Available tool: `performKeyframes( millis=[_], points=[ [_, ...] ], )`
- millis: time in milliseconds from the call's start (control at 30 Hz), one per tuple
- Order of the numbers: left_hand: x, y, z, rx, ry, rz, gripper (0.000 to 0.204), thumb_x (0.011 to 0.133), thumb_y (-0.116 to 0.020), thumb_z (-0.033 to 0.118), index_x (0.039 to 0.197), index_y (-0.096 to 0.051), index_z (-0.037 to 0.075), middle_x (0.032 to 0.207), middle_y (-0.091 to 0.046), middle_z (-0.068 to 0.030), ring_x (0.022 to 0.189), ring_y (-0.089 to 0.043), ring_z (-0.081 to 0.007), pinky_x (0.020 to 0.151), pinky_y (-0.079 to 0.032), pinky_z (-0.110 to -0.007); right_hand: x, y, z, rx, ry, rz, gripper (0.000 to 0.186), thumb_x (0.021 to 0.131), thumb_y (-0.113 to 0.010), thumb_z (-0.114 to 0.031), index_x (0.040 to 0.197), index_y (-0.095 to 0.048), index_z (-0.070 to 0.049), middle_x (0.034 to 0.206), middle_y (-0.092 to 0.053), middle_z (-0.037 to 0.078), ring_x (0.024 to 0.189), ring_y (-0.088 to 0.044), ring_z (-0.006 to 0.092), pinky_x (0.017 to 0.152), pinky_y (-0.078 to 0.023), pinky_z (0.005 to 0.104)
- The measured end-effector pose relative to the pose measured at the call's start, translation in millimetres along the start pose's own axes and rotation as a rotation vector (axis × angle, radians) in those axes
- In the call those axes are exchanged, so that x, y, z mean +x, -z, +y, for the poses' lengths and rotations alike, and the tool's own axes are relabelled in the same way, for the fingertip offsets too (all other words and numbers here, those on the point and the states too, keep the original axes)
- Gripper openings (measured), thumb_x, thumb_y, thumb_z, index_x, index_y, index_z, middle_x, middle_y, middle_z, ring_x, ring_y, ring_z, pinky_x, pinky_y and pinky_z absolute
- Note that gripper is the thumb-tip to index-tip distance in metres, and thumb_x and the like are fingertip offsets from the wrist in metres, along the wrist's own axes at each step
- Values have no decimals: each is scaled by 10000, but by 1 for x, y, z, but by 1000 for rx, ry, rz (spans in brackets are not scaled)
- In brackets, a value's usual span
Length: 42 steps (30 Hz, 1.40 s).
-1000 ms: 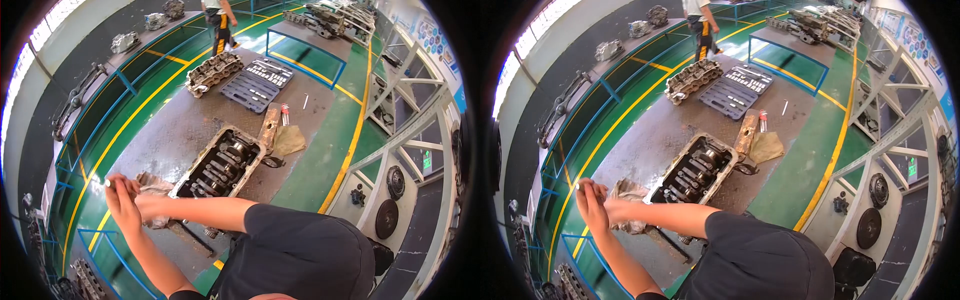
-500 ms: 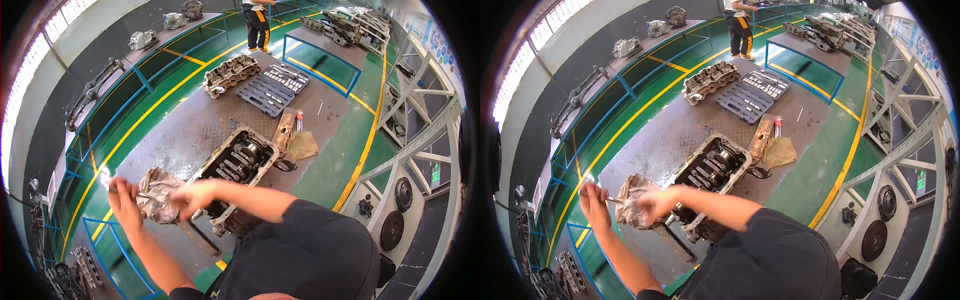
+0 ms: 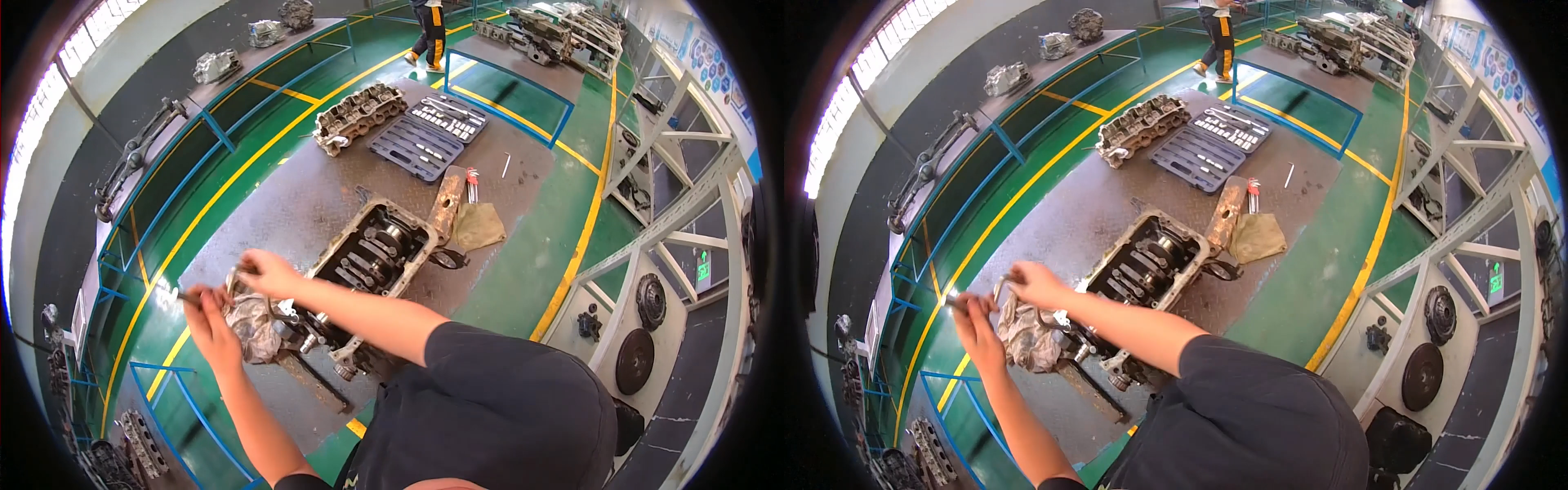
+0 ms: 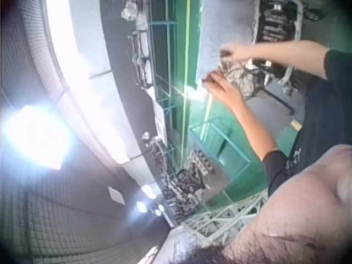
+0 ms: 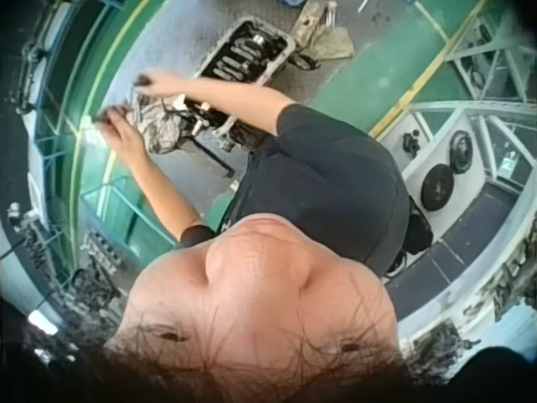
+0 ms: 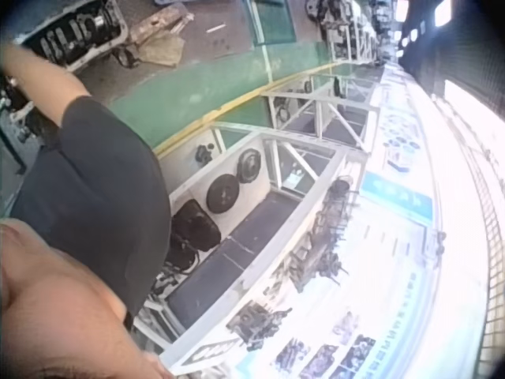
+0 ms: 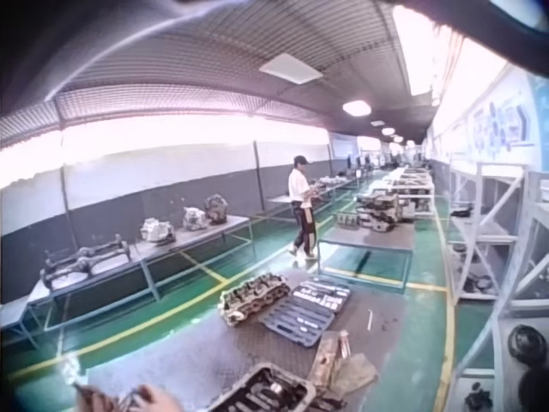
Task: Installing or inspecting components on a crankshaft within an engine block using tools.
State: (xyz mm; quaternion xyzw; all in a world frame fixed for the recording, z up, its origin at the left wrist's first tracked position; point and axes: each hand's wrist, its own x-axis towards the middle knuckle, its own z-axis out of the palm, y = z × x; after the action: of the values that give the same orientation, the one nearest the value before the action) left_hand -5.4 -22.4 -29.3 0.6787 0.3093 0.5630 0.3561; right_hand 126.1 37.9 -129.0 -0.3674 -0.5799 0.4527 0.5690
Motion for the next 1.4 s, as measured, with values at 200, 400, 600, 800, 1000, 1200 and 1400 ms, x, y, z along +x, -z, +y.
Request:
performKeyframes(
  millis=[200,400,600,800,1000,1200,1400],
  points=[
    [-2,3,19,29,95,-130,88,1047,-434,60,1080,-495,6,772,-493,-49,711,-511,-139,807,-499,-337,-53,-30,-33,-115,174,-786,462,794,-777,-307,1116,-626,-12,987,-677,152,995,-651,260,873,-515,391],
    [-11,18,23,78,74,-76,116,1037,-474,59,1096,-548,-7,906,-599,-72,887,-609,-151,863,-502,-318,-18,38,-26,10,-120,-244,275,802,-772,-192,958,-633,-13,878,-689,120,829,-672,210,736,-533,360],
    [7,28,5,-90,149,-28,143,1030,-512,99,1128,-552,3,895,-618,-69,783,-556,-123,711,-465,-269,-34,-45,-27,-267,174,-698,455,770,-767,-342,1033,-617,-2,853,-656,159,839,-655,308,773,-510,419],
    [-11,4,31,235,-84,-130,282,925,-630,119,1193,-588,39,892,-658,-36,904,-656,-207,889,-512,-320,-9,-4,-13,-126,96,219,413,802,-739,-213,1128,-543,-51,979,-610,79,871,-599,208,780,-515,359],
    [-2,11,41,0,10,30,66,989,-535,87,1030,-516,38,656,-547,-55,569,-571,-193,538,-458,-327,-45,4,-82,-78,-204,-1262,581,728,-833,-20,1249,-578,11,1042,-635,48,965,-585,126,856,-478,305],
    [-1,-3,38,282,-290,111,96,981,-529,81,958,-506,-9,714,-592,-137,601,-584,-238,594,-470,-382,7,18,-8,94,184,-208,552,850,-753,-191,1297,-530,44,1170,-611,126,1020,-605,193,863,-487,323],
    [-1,15,49,-39,-52,1,27,992,-486,45,997,-465,29,664,-549,-97,561,-566,-196,578,-475,-337,-34,-26,-41,-383,301,-595,495,838,-765,-124,1255,-555,42,1246,-602,109,1127,-568,192,949,-456,347]
  ],
)
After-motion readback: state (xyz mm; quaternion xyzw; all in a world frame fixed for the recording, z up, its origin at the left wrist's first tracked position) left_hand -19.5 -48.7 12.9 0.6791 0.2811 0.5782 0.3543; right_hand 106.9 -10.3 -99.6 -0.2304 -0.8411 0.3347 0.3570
